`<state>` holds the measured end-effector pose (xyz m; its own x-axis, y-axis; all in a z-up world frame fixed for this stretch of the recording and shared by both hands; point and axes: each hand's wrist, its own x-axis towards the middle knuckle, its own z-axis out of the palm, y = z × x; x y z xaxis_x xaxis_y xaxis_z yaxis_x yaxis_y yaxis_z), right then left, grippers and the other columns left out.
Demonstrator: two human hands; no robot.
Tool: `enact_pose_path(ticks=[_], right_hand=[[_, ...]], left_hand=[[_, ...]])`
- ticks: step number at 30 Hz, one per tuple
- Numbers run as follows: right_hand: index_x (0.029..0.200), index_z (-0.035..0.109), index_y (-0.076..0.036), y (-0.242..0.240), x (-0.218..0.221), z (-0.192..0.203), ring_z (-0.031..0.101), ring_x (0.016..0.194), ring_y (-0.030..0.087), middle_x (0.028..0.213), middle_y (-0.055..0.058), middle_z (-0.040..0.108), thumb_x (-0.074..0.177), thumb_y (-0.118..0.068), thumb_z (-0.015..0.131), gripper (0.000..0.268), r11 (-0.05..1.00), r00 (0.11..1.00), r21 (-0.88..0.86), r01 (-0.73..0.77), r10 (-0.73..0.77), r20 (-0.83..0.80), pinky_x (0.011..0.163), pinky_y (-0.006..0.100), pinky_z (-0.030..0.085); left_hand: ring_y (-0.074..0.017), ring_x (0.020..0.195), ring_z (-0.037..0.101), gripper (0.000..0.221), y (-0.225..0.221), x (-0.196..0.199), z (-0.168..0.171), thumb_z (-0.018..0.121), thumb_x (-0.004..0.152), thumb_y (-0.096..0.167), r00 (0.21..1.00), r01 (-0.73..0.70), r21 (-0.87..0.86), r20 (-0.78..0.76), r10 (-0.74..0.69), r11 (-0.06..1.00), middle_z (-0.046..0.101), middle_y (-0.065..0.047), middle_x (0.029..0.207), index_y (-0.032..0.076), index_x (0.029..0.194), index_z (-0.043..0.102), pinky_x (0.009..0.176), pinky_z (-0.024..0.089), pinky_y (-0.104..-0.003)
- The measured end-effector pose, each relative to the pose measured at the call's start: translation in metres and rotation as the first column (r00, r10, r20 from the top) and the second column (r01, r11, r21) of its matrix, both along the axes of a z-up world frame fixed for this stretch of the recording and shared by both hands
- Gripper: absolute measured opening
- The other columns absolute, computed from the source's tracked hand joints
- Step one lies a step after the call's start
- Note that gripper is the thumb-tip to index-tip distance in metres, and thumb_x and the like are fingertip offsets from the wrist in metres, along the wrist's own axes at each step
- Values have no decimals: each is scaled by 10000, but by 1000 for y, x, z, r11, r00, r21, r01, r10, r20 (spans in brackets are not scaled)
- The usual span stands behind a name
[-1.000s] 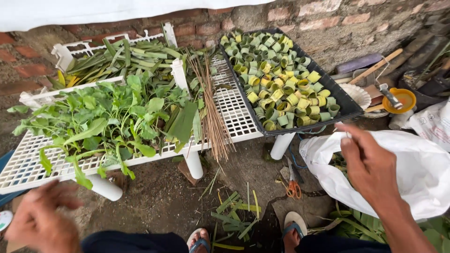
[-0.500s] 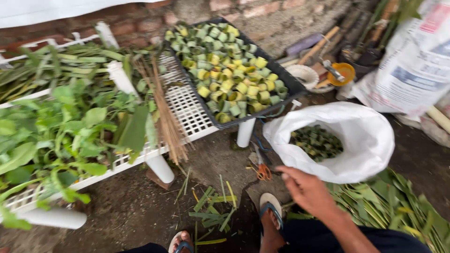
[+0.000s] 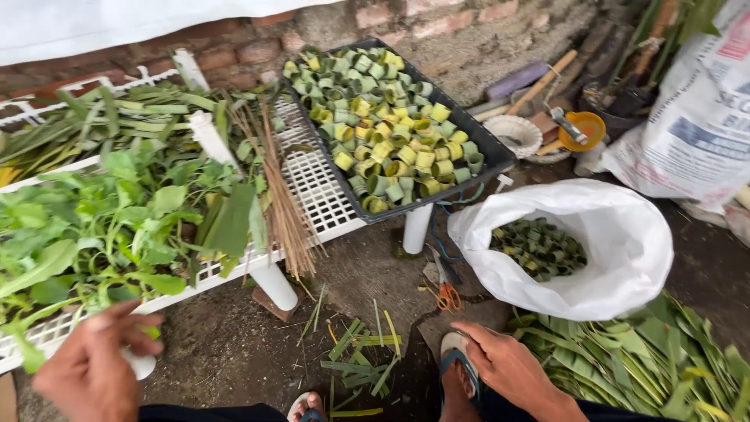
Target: Weaving and folding long green leaves into small, square containers for agricultural use.
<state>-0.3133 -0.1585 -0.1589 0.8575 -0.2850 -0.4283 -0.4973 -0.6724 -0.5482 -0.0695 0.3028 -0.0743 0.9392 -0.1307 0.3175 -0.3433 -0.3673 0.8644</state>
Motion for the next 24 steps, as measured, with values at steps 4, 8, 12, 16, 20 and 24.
enact_pose_path(ticks=[4, 8, 12, 16, 20, 24], right_hand=[[1434, 601, -277, -5, 7, 15, 457, 400, 83, 684, -9, 725, 1000, -219, 540, 442, 997, 976, -70, 12, 4, 216, 387, 272, 425], [1444, 575, -307, -15, 23, 60, 447, 275, 35, 488, -21, 692, 1005, -213, 577, 449, 971, 913, -233, -46, 136, 385, 211, 150, 412], [1428, 611, -259, -38, 50, 118, 479, 371, 50, 521, -53, 644, 931, -151, 635, 509, 963, 858, -263, -50, 177, 483, 255, 141, 483], [1409, 640, -330, -60, 88, 144, 586, 466, 108, 760, -85, 751, 937, -245, 626, 480, 885, 887, -459, 71, 155, 435, 467, 329, 502], [1381, 713, -396, -67, 117, 116, 560, 552, 75, 696, -62, 806, 952, -342, 624, 441, 882, 937, -410, 232, -90, 337, 610, 300, 487], [1356, 682, -425, -59, 128, 108, 398, 401, 88, 457, -85, 705, 829, -352, 750, 537, 886, 906, -458, 69, 136, 400, 444, 342, 476]], left_hand=[[-256, 535, 652, 484, -94, 57, 58, 398, 1172, 259, 982, 38, 23, 186, -41, 999, 704, -228, 793, -107, 1113, 711, 411, 501, -325], [-139, 475, 631, 302, -139, 99, 92, 523, 1154, 187, 957, 134, 47, 253, -142, 990, 731, -118, 769, 24, 1030, 745, 328, 456, -218], [-111, 437, 574, 395, -181, 130, 87, 467, 1104, 133, 950, 202, 58, 231, -210, 978, 741, -123, 735, 6, 842, 733, 355, 462, -225], [-85, 394, 483, 556, -205, 136, 56, 467, 1108, 303, 797, 335, 85, 505, -330, 938, 529, 21, 492, 124, 590, 563, 334, 297, -245], [-74, 413, 356, 518, -214, 121, 52, 521, 1082, 266, 797, 340, -46, 544, -262, 939, 410, 52, 495, 168, 583, 426, 370, 254, -273], [-73, 356, 424, 514, -235, 125, 45, 484, 1103, 284, 800, 285, -3, 552, -236, 959, 462, 46, 479, 161, 604, 503, 289, 295, -223]])
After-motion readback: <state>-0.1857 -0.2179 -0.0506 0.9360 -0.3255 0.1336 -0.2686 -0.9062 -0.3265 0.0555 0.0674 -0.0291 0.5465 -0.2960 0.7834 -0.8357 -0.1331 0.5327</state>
